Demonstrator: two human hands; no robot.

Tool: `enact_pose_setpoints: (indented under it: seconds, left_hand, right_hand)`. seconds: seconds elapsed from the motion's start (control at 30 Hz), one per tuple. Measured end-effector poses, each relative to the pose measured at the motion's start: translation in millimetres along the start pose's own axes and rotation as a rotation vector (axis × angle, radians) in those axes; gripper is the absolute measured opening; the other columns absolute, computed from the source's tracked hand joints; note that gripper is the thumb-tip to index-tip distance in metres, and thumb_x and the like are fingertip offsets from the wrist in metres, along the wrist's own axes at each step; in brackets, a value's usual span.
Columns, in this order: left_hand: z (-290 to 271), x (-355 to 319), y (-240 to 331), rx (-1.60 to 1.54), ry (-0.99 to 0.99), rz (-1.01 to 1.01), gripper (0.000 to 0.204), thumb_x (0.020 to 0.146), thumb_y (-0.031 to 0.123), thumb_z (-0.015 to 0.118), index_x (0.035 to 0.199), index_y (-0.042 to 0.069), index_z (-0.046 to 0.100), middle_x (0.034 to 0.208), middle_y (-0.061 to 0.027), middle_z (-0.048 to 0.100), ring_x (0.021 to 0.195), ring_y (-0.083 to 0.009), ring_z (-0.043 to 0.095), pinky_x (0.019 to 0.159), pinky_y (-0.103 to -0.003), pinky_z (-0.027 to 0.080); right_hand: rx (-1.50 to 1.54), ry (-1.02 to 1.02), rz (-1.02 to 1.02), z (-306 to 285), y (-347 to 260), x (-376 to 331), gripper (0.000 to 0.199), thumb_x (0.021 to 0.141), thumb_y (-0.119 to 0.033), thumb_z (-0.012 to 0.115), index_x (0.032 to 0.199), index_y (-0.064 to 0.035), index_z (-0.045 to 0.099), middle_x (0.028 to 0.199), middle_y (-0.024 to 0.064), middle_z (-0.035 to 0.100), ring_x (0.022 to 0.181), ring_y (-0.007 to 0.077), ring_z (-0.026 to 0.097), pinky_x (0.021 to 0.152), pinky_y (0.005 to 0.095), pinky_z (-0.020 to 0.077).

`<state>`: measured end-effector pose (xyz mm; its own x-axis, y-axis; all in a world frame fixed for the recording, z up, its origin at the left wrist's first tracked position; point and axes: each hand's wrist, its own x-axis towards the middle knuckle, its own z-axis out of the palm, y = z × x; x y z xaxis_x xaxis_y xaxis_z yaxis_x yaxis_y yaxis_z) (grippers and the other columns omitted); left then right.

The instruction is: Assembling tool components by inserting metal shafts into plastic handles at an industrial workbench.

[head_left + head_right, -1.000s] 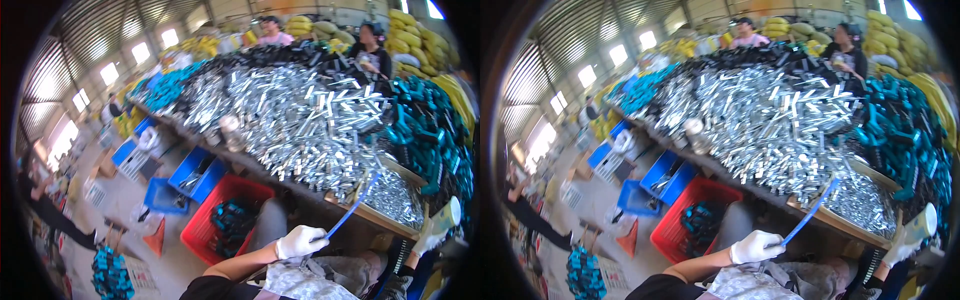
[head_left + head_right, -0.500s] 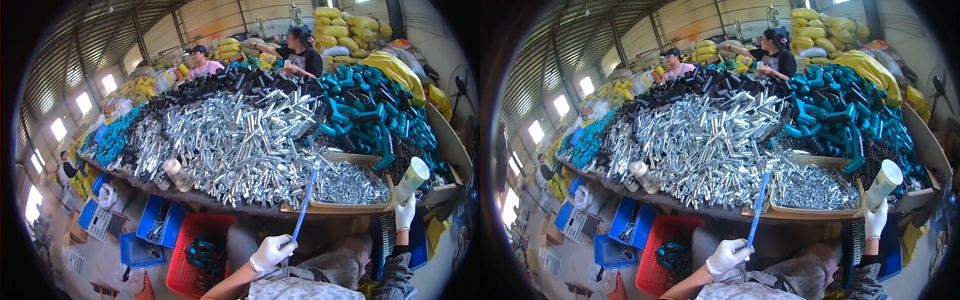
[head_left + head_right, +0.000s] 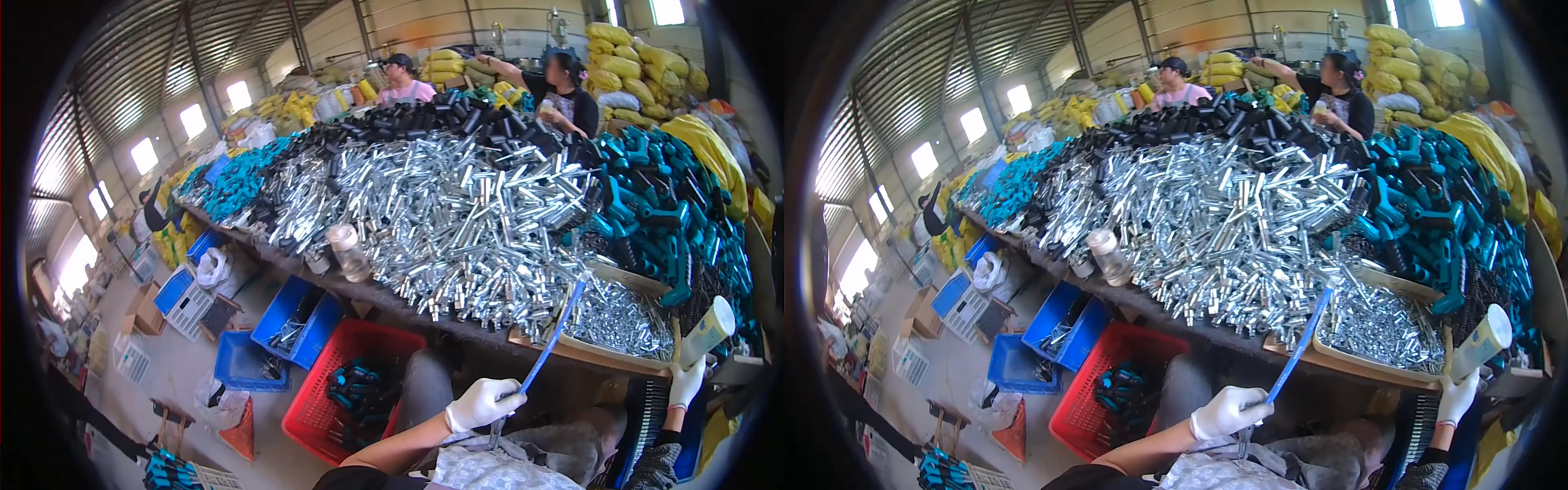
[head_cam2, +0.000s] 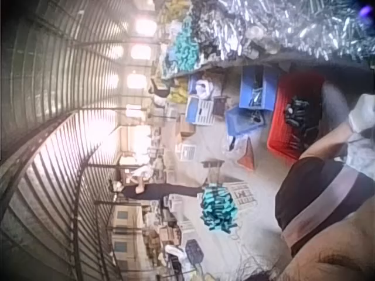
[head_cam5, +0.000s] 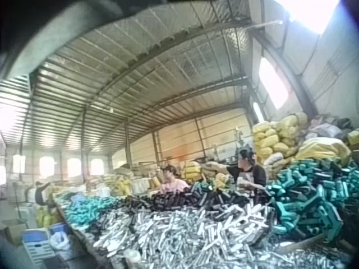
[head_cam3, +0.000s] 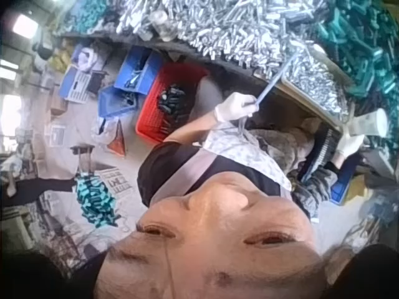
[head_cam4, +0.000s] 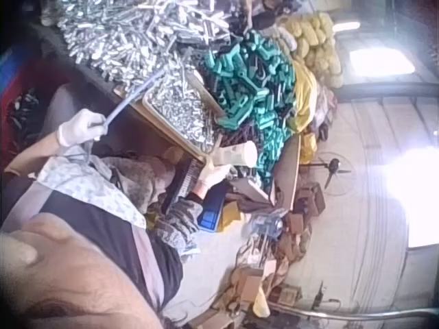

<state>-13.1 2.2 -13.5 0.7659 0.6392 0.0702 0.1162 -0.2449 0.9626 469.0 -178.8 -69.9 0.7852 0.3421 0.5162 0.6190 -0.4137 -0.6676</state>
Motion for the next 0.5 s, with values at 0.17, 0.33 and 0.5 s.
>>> enact_pose_setpoints:
  seconds: [0.17,0.33,0.5]
  left_hand:
    - [-4,-3,1,0.027,-0.005,0.061,0.020,0.096,0.019,0.063,0.092,0.000,0.067,0.069,-0.0071,0.064,0.062,-0.0117,0.061,0.061,-0.029,0.049]
    - [-7,-11,0,0.019,0.015,0.090,0.020,0.096,0.019,0.063,0.093,0.000,0.067,0.069,-0.0091,0.065,0.063,-0.0139,0.064,0.061,-0.030,0.050]
    - [-14,-25,0,0.013,0.068,0.089,0.020,0.095,0.019,0.063,0.095,0.000,0.068,0.070,-0.0102,0.065,0.063,-0.0154,0.066,0.061,-0.030,0.051]
  right_hand:
    - [0.005,-0.017,-0.036,3,12,6,0.067,0.073,0.003,0.071,0.135,0.0029,0.049,0.125,0.0187,0.061,0.114,0.0333,0.060,0.101,0.0375,0.0449]
    - [0.064,-0.093,-0.019,-3,-2,9,0.065,0.074,0.003,0.070,0.135,0.0033,0.048,0.121,0.0182,0.063,0.112,0.0301,0.061,0.099,0.0363,0.0455]
    - [0.140,-0.042,0.047,-6,20,4,0.066,0.086,-0.002,0.070,0.145,0.0022,0.041,0.132,0.0174,0.057,0.119,0.0254,0.057,0.102,0.0344,0.0440]
